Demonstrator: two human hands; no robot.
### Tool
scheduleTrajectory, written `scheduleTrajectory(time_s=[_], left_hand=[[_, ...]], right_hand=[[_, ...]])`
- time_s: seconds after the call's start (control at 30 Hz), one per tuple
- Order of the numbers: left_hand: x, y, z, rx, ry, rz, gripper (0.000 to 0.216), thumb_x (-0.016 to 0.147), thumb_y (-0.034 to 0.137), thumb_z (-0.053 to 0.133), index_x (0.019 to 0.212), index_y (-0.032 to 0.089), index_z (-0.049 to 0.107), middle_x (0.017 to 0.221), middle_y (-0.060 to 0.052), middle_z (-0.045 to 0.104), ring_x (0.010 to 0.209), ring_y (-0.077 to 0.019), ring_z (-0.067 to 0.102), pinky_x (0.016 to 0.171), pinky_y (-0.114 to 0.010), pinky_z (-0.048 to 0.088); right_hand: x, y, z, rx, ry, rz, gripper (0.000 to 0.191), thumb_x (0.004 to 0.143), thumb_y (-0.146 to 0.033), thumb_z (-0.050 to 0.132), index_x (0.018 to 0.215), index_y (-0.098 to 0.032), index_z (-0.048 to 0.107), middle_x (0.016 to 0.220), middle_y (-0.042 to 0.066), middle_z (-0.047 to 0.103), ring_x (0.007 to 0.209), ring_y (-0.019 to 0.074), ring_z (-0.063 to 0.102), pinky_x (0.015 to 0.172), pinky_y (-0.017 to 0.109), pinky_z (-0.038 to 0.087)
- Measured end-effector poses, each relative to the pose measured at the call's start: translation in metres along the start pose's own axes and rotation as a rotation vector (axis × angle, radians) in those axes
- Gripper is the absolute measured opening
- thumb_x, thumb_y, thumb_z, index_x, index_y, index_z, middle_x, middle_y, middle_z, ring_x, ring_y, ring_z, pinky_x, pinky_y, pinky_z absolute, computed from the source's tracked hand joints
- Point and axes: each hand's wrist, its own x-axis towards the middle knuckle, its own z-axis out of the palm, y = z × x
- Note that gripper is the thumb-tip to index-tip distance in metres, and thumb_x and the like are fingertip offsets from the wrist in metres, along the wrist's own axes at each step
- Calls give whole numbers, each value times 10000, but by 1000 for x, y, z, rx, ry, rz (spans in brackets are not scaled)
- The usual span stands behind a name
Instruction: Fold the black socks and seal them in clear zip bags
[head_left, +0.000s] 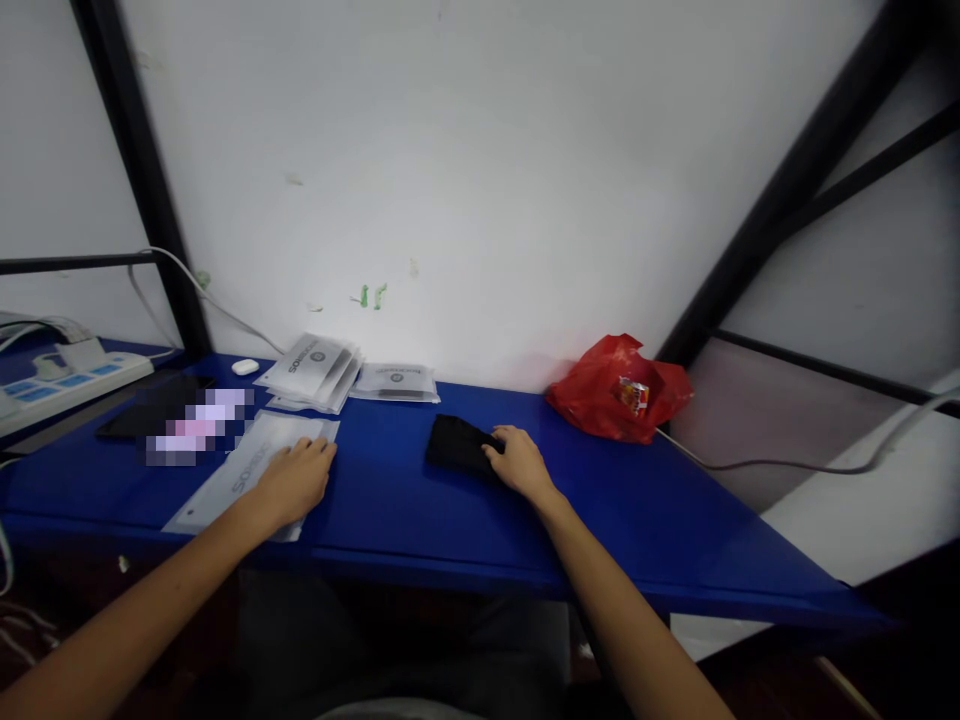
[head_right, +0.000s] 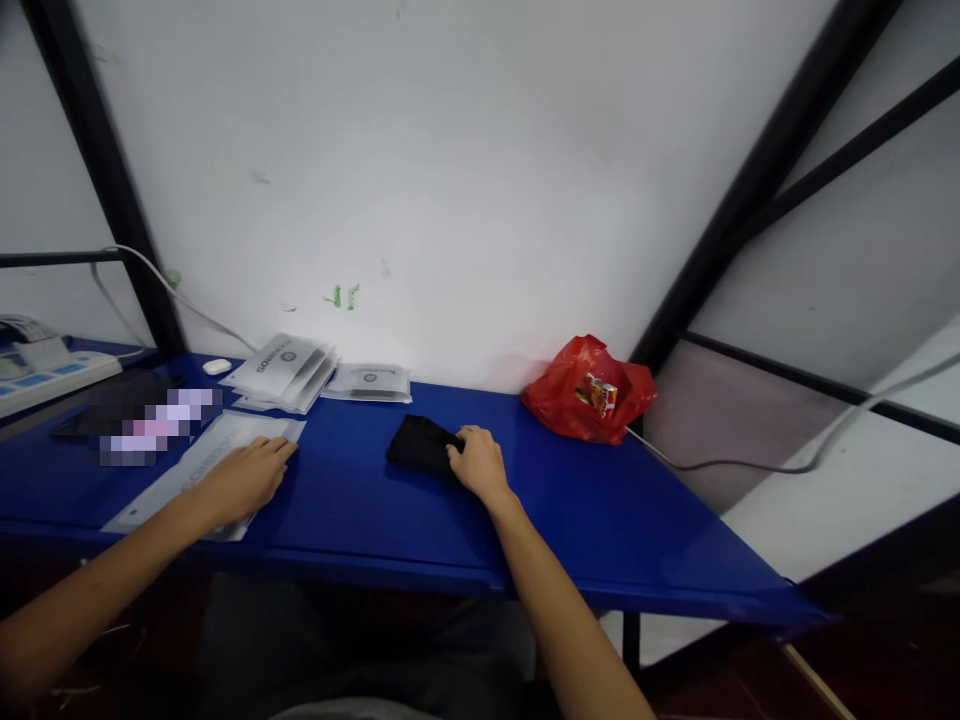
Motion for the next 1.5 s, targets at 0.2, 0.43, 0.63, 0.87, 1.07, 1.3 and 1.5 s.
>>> scheduleTrajectory(time_s=[0.2,0.43,0.63,0.87,1.07,1.3,1.5], left_hand=[[12,-34,10,9,20,23,421,760,24,363,1107,144,568,1165,-141,579,1055,-275,523,864,-374,413],[38,2,-1,-36,77,76,387,840,138,355,1197,144,505,1240,-139,534,1120,-264,497,922,-369,387],[87,45,5,-237,35,43,428,906,301,306,1278,135,439,1317,-135,493,1207,-273,450,955,-379,374],[101,50,34,-232,114,-56,431,918,325,296,1259,125,468,1391,-153,413,1293,-293,340,1049,-457,262],[96,48,38,-254,169,-46,419,908,303,329,1239,111,499,1365,-148,450,1271,-273,376,1050,-426,273],[91,49,29,-288,313,-34,367,888,190,346,1213,125,502,1252,-104,537,1158,-216,468,970,-326,364],[74,86,9,-223,473,204,335,899,216,332,1144,150,551,1123,-91,579,1039,-224,497,888,-345,402]], right_hand=[[-1,-17,2,9,-17,-31,143,779,-228,567,861,-176,672,1094,123,641,1028,273,570,885,397,447],[2,-20,-2,203,-7,-66,284,875,-343,461,994,-161,644,1137,126,623,1079,242,560,944,386,419],[10,2,-18,163,-49,-16,384,912,-328,374,1152,-112,582,1240,145,574,1188,227,498,1035,378,339],[-3,22,-6,-68,-263,82,517,913,-397,381,1316,-82,451,1411,179,386,1326,269,323,1085,419,244],[-6,16,-6,-102,-281,112,518,919,-395,369,1344,-103,423,1436,158,354,1342,266,292,1095,408,219],[-6,15,-6,-89,-284,130,512,918,-392,369,1344,-114,423,1444,146,344,1349,258,277,1098,416,209],[-6,13,-7,-61,-298,176,547,936,-438,273,1375,-128,378,1478,139,273,1378,268,189,1103,454,161]])
